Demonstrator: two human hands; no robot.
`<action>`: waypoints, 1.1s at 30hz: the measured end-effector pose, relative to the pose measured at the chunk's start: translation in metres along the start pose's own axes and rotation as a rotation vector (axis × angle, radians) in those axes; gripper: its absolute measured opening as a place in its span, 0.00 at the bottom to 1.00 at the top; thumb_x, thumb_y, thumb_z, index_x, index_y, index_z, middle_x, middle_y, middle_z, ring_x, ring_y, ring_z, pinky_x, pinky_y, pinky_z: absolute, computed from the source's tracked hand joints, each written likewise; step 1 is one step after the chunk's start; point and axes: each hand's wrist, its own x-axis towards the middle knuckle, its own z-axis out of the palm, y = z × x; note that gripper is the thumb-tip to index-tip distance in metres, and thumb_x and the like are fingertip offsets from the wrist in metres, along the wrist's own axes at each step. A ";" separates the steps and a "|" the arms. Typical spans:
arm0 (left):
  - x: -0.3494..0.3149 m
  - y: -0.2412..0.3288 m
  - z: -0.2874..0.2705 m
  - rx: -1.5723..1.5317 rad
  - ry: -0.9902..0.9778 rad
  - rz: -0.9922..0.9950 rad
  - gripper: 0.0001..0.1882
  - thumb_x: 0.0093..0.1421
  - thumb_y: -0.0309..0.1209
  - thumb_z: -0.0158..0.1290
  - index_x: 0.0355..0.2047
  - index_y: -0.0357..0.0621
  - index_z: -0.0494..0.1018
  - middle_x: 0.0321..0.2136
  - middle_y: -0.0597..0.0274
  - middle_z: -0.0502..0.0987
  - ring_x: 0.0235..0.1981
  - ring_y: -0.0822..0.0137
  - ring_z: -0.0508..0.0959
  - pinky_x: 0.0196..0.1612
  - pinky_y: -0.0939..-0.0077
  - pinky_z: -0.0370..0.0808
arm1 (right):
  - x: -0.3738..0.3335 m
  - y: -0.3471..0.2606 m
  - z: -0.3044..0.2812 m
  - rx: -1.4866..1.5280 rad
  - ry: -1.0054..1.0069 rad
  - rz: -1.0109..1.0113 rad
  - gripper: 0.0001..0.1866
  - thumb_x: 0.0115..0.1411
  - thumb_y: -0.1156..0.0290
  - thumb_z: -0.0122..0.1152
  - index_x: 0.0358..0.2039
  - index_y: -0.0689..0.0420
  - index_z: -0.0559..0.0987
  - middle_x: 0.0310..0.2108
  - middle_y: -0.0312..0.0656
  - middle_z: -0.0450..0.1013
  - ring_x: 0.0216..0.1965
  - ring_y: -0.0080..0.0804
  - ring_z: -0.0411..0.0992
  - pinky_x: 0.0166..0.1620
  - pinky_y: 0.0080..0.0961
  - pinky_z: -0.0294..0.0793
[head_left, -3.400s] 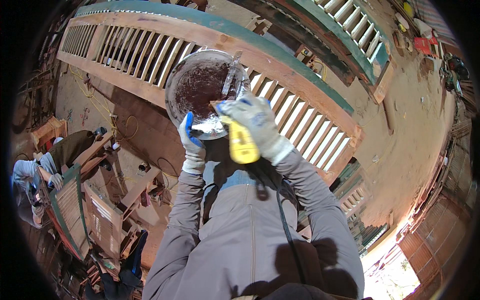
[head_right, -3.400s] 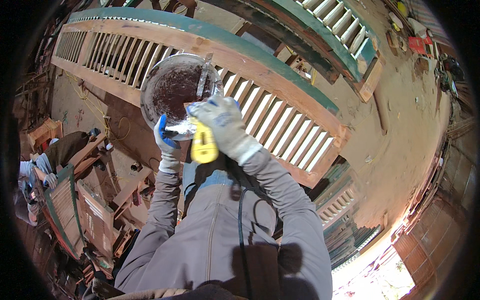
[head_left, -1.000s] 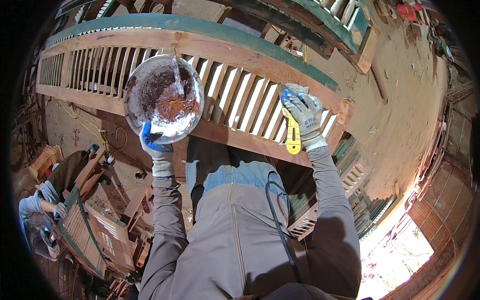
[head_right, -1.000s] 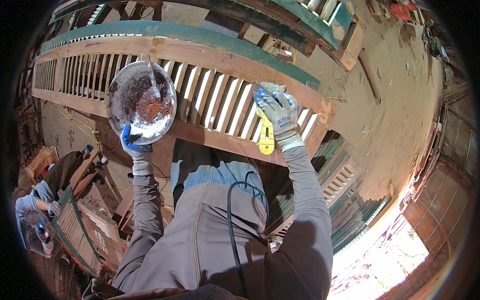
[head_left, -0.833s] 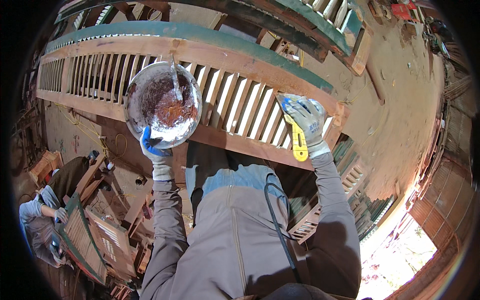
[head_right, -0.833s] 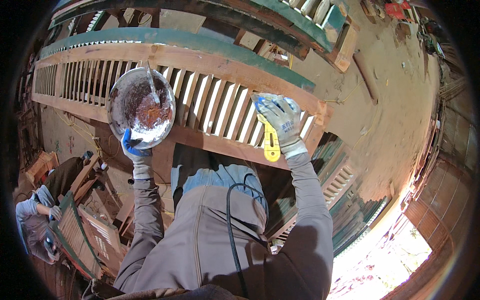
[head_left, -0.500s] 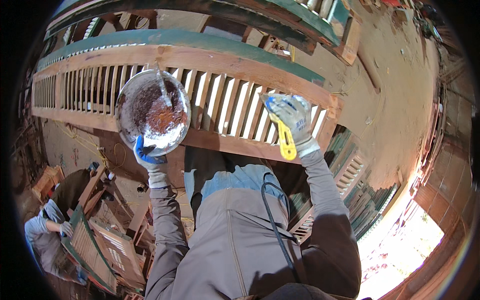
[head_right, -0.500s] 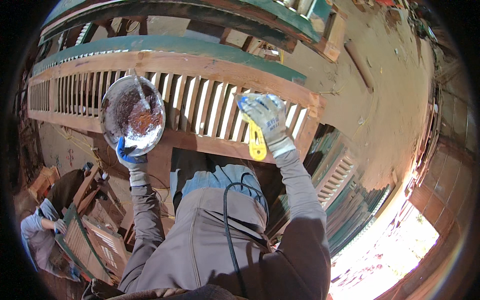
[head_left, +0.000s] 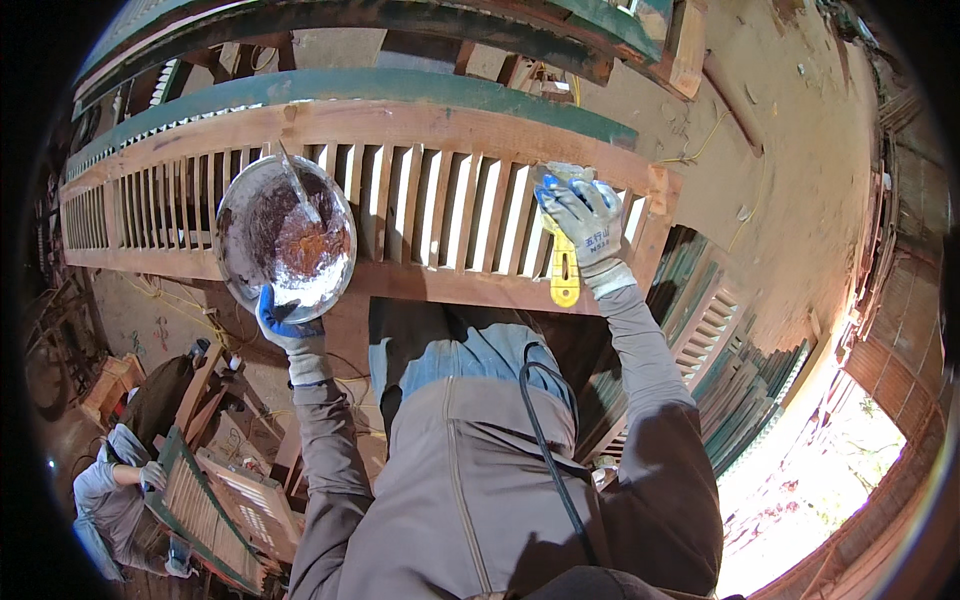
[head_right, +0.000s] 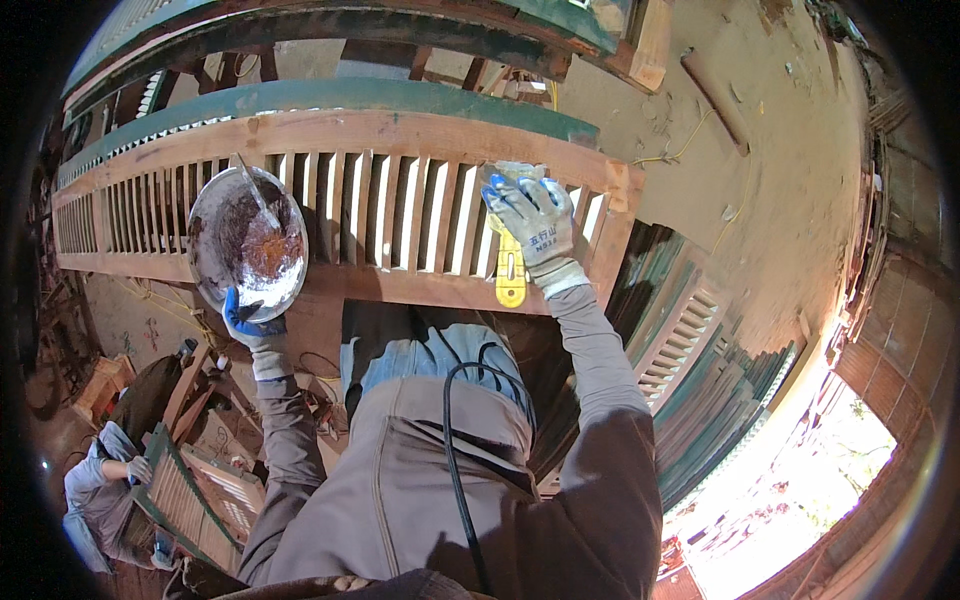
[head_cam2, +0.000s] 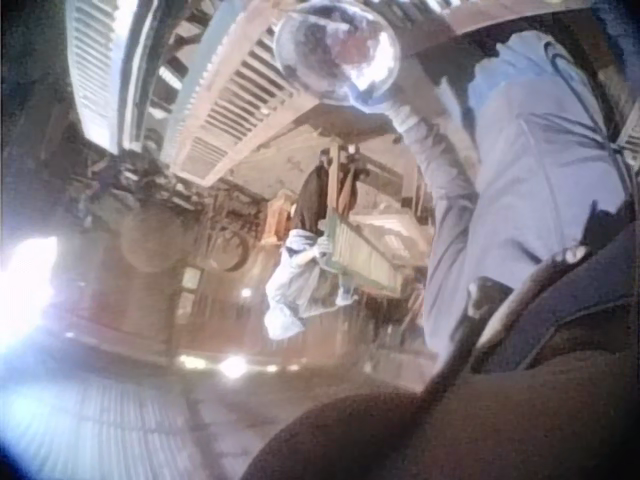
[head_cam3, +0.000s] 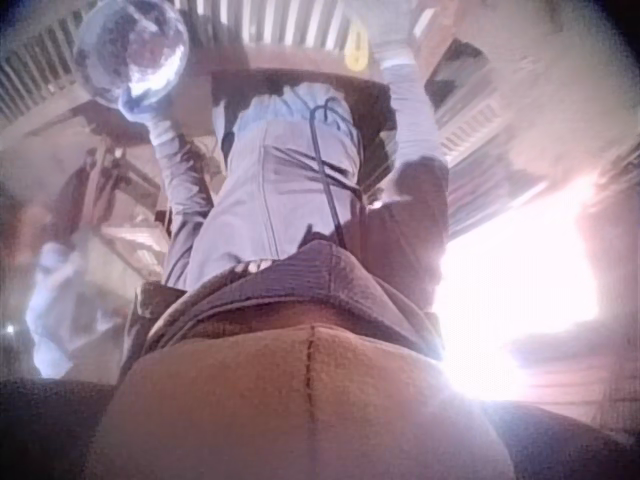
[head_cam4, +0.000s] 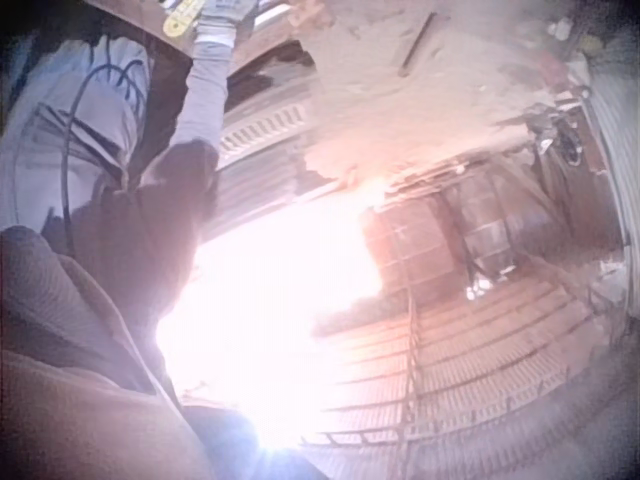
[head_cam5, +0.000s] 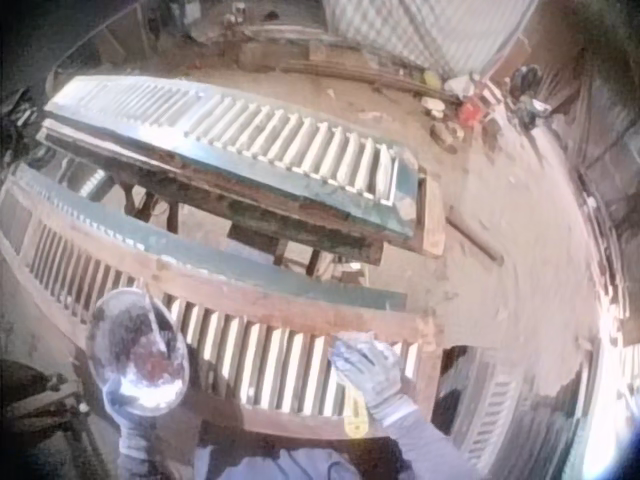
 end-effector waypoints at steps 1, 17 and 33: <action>0.001 -0.001 -0.002 0.035 -0.009 0.027 0.17 0.67 0.33 0.46 0.52 0.39 0.72 0.47 0.53 0.75 0.44 0.58 0.77 0.47 0.60 0.78 | -0.007 0.000 0.001 0.023 -0.022 -0.007 0.18 0.50 0.61 0.63 0.44 0.35 0.82 0.49 0.21 0.76 0.54 0.25 0.69 0.61 0.40 0.60; -0.004 0.009 0.011 -0.049 0.054 -0.043 0.17 0.67 0.34 0.45 0.51 0.38 0.73 0.49 0.52 0.75 0.48 0.54 0.76 0.50 0.56 0.77 | -0.025 -0.005 -0.031 0.235 -0.007 0.089 0.15 0.63 0.60 0.50 0.49 0.36 0.78 0.55 0.21 0.72 0.58 0.20 0.65 0.71 0.35 0.49; 0.011 0.003 -0.001 -0.069 0.045 -0.085 0.18 0.66 0.34 0.46 0.53 0.38 0.72 0.50 0.54 0.75 0.45 0.55 0.77 0.46 0.59 0.78 | -0.100 0.033 0.049 1.621 0.191 0.595 0.20 0.70 0.62 0.42 0.60 0.51 0.62 0.61 0.49 0.61 0.63 0.52 0.61 0.68 0.54 0.56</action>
